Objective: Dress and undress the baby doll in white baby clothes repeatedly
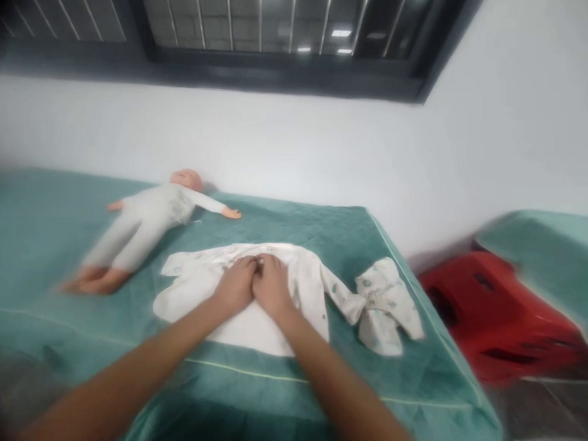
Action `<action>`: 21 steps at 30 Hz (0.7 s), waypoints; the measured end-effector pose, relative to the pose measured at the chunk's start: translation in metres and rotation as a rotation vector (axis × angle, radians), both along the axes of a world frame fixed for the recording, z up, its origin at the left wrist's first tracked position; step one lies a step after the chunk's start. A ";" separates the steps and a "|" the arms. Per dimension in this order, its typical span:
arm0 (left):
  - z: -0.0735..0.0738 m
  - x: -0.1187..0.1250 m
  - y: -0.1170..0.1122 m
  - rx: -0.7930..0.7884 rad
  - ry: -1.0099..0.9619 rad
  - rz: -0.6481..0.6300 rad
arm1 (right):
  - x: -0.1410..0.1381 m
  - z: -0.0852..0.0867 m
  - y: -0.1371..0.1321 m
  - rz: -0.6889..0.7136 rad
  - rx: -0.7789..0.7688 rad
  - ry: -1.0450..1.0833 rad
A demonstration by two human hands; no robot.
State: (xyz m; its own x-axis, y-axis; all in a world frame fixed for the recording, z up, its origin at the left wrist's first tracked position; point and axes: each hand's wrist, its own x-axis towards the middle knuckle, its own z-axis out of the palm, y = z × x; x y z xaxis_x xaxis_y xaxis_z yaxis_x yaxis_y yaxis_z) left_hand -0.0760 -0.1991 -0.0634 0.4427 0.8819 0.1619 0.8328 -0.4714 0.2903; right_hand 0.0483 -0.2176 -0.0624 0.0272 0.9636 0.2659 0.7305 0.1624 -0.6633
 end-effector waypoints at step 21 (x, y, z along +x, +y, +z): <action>-0.005 0.029 0.056 -0.016 0.001 0.316 | 0.085 0.012 0.040 -0.254 0.014 -0.658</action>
